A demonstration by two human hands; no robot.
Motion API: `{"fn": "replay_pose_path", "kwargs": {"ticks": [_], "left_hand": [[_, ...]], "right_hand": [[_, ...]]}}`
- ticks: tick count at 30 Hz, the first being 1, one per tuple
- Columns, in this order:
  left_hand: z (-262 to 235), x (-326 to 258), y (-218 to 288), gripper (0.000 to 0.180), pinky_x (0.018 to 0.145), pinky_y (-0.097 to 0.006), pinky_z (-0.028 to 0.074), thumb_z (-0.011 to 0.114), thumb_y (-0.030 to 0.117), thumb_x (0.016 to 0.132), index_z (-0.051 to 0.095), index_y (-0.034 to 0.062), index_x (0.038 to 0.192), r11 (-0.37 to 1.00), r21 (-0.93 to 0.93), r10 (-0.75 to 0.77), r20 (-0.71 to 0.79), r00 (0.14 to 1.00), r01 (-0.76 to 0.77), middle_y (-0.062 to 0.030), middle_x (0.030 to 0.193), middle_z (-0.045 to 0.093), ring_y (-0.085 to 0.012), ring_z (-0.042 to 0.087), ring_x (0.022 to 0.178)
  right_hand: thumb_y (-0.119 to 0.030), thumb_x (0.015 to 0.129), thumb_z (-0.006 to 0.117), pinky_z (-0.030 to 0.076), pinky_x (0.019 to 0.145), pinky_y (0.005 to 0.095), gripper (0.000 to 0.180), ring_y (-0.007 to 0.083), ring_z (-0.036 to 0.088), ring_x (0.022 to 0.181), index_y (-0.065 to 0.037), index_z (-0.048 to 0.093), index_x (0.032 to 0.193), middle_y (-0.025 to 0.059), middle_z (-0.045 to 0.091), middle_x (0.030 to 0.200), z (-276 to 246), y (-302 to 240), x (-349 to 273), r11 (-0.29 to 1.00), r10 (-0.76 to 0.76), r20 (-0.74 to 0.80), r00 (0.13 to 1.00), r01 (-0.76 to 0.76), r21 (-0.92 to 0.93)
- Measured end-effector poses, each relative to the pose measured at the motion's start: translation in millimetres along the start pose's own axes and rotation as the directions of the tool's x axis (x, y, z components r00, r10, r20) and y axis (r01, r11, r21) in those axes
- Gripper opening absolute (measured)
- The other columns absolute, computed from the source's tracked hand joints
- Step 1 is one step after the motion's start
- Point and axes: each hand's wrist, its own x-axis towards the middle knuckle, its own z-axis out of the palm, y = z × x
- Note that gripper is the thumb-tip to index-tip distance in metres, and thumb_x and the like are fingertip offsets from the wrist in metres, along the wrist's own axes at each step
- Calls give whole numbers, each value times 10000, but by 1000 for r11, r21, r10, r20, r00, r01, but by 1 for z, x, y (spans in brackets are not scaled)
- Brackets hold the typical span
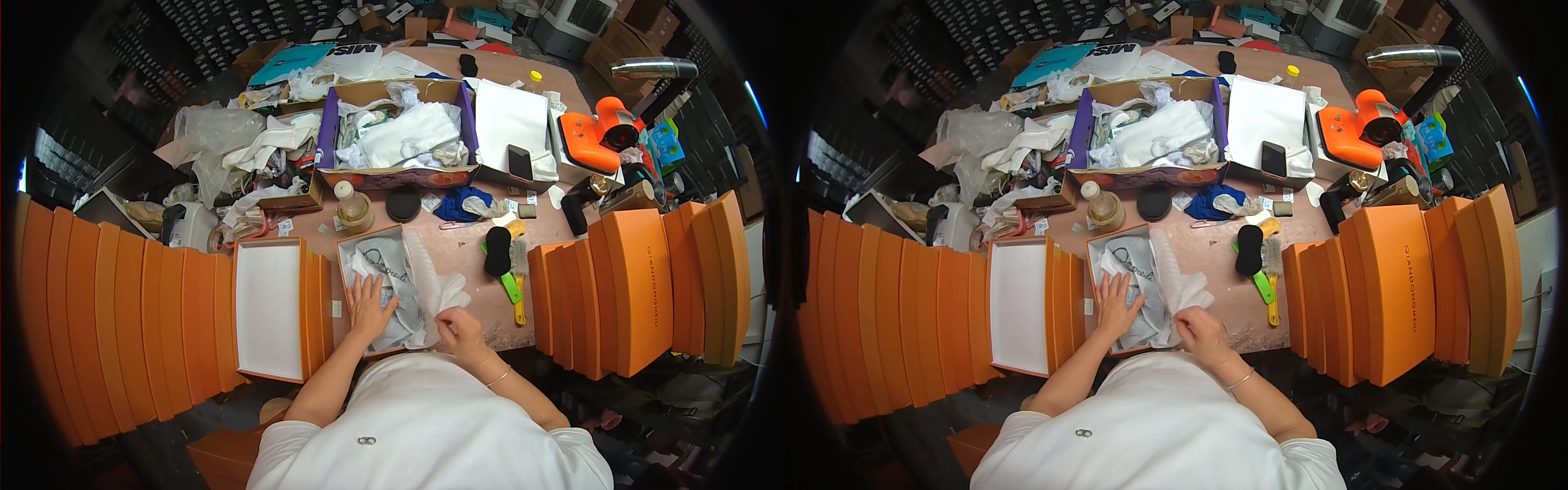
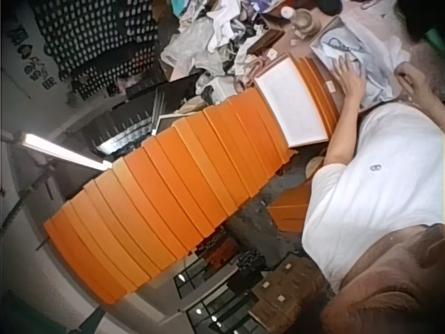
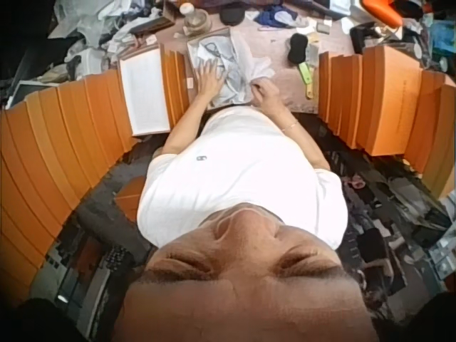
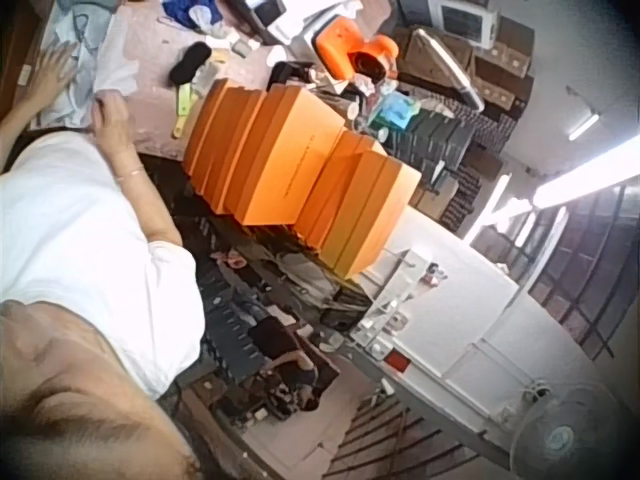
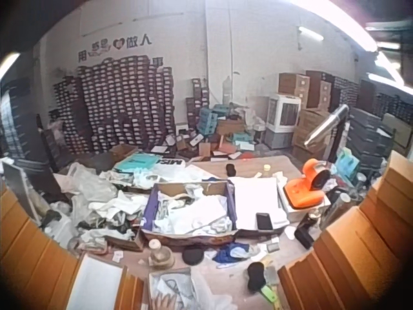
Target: Packing shoes into boxes, including cleaning them with a brush and sponge and wrapping them in tissue paper.
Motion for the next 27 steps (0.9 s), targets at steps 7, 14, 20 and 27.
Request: {"fn": "replay_pose_path", "kwargs": {"ticks": [7,14,20,27], "left_hand": [[-20,-19,-1,656,1118,-531,172,649,326,849,407,18,1375,963,-267,-35,-288,957,-45,-244,1394,389,-418,221,1376],[39,-55,-42,761,1154,-349,148,369,518,986,151,-13,1484,124,-946,-352,240,905,299,-208,1539,181,-272,179,1426],[-44,-75,40,591,1116,-421,245,503,373,957,380,4,1402,709,-699,-375,-256,891,97,-230,1408,413,-313,329,1368],[17,-106,99,532,1132,-573,79,664,366,821,548,-4,1186,982,157,-160,385,909,106,-189,1015,623,-349,607,1028]], "right_hand": [[-105,856,650,515,678,347,155,257,640,754,15,632,952,144,654,870,-55,64,-61,735,675,-64,735,-678,-22],[-382,824,691,261,1110,463,836,404,240,1385,-23,272,1453,261,272,1480,21,24,21,996,0,425,905,36,-77],[-422,813,670,235,1114,508,774,388,279,1371,-37,367,1412,238,325,1459,91,46,74,867,-13,801,598,407,-289],[-258,873,595,246,1109,506,591,373,322,1351,-50,406,1393,197,397,1429,119,87,102,762,-275,743,610,610,-218]]}}
